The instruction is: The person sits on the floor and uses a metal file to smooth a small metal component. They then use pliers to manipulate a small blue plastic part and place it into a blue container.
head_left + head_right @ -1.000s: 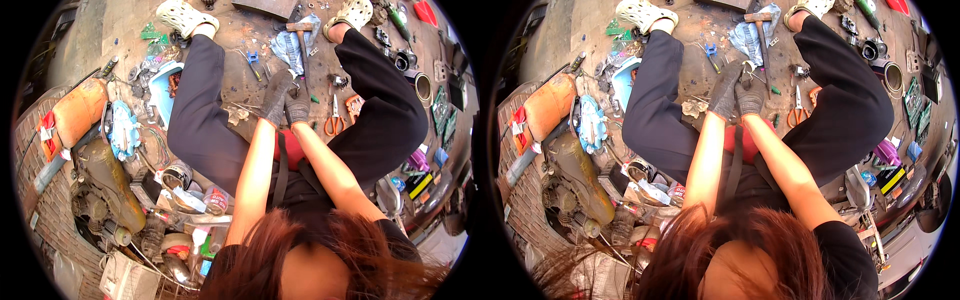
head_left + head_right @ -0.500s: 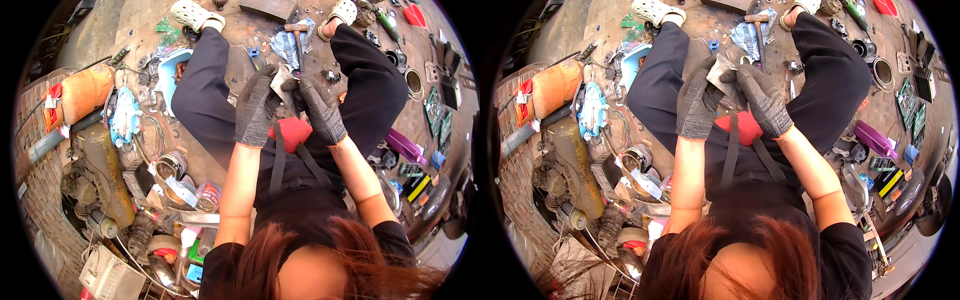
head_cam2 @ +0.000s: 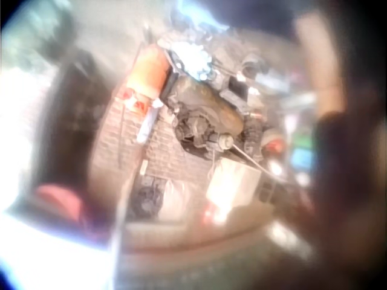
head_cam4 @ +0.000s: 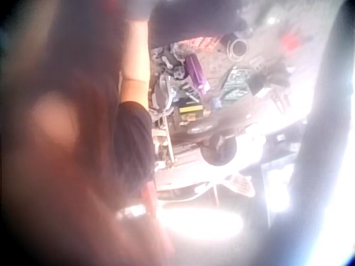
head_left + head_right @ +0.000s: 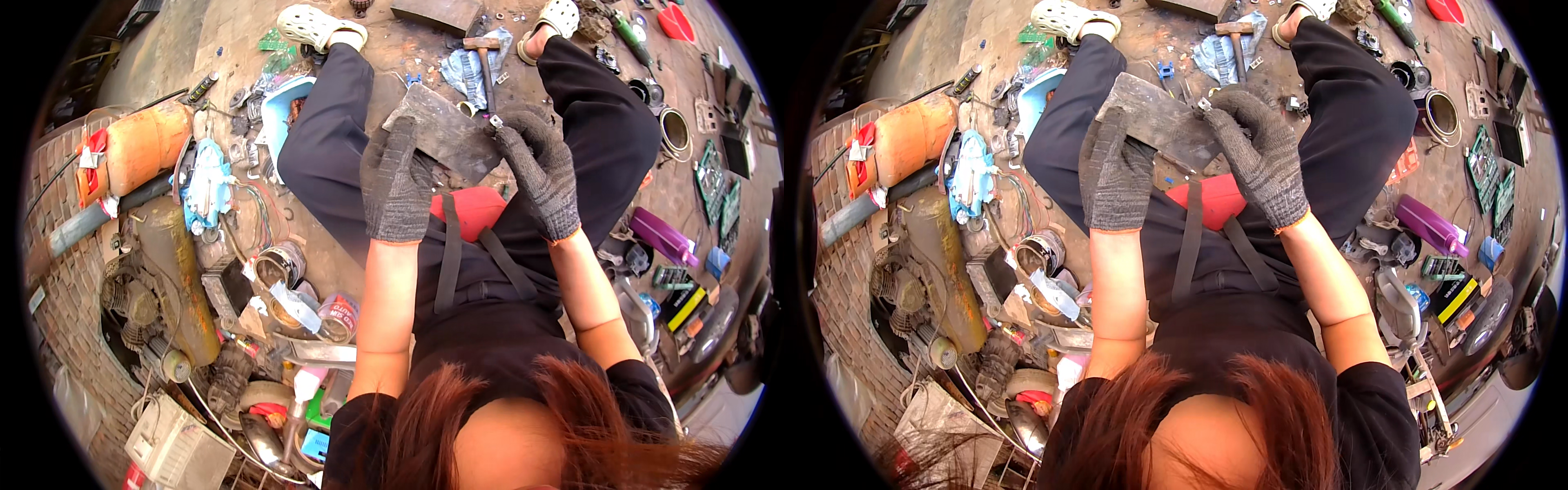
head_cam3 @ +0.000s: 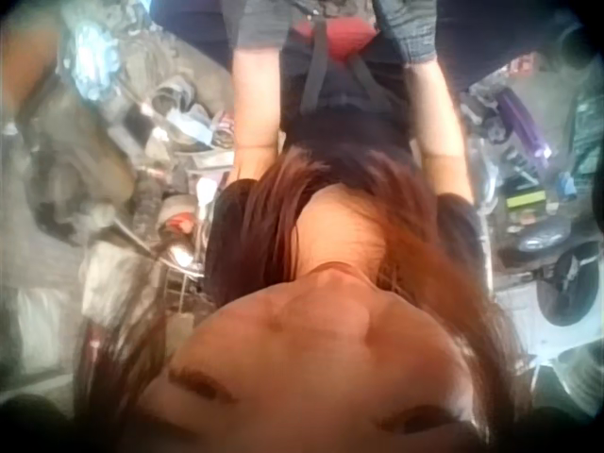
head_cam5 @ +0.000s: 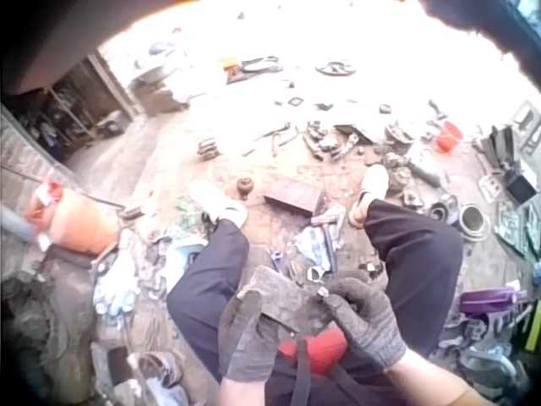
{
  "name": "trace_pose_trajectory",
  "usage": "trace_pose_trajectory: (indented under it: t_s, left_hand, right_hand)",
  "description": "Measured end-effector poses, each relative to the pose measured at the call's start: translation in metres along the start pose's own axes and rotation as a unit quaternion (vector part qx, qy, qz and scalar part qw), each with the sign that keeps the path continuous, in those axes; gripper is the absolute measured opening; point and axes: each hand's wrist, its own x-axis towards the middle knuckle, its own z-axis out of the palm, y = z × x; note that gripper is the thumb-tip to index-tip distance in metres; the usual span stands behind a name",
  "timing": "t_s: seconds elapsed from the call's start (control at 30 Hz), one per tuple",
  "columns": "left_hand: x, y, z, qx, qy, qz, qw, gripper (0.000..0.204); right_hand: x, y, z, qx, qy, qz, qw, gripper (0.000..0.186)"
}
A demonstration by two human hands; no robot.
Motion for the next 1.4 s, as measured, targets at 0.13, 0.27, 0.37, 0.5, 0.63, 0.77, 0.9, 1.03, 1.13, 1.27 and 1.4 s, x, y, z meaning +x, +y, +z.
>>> trace_pose_trajectory:
  t_s: [0.13, 0.27, 0.37, 0.5, 0.63, 0.77, 0.9, 1.03, 1.13, 1.27, 1.4]
  left_hand:
    - [0.0, 0.004, -0.002, 0.018, -0.022, 0.017, 0.999, 0.021]
    - [-0.01, 0.011, 0.018, -0.04, -0.035, 0.005, 0.999, 0.028]
    - [-0.024, 0.01, 0.023, 0.038, -0.072, -0.01, 0.997, 0.031]
    - [-0.034, -0.001, 0.002, 0.183, -0.112, -0.057, 0.975, 0.031]
    - [-0.039, 0.01, 0.01, 0.125, -0.066, -0.03, 0.989, 0.031]
    - [-0.043, 0.018, 0.013, 0.082, -0.065, -0.002, 0.995, 0.033]
    - [-0.045, 0.016, 0.016, 0.081, -0.042, 0.033, 0.995, 0.032]
    - [-0.044, 0.007, 0.011, 0.075, -0.063, 0.024, 0.995, 0.026]
    - [-0.04, 0.001, 0.017, -0.005, -0.077, -0.008, 0.997, 0.027]
    - [-0.029, -0.004, 0.013, -0.032, -0.038, -0.019, 0.999, 0.031]
    - [-0.03, 0.002, 0.008, -0.032, -0.044, -0.036, 0.998, 0.032]
  right_hand:
    - [0.003, -0.008, -0.01, -0.046, -0.115, 0.001, 0.992, 0.023]
    - [0.003, -0.021, -0.012, 0.017, -0.145, 0.133, 0.98, 0.026]
    - [0.001, -0.023, -0.007, 0.072, -0.087, 0.174, 0.978, 0.029]
    - [0.0, -0.019, -0.004, 0.071, -0.057, 0.13, 0.987, 0.027]
    - [-0.008, -0.024, -0.004, 0.065, -0.02, 0.141, 0.988, 0.023]
    - [-0.022, -0.022, 0.0, 0.022, 0.001, 0.032, 0.999, 0.021]
    - [-0.027, -0.038, 0.0, 0.034, -0.042, 0.036, 0.998, 0.018]
    - [-0.017, -0.059, 0.005, 0.302, -0.183, 0.187, 0.917, 0.022]
    - [0.006, -0.043, 0.02, 0.407, -0.025, 0.168, 0.898, 0.022]
    - [0.009, -0.034, 0.011, 0.286, 0.022, 0.1, 0.953, 0.021]
    - [0.002, -0.033, 0.008, 0.081, 0.018, 0.035, 0.996, 0.018]
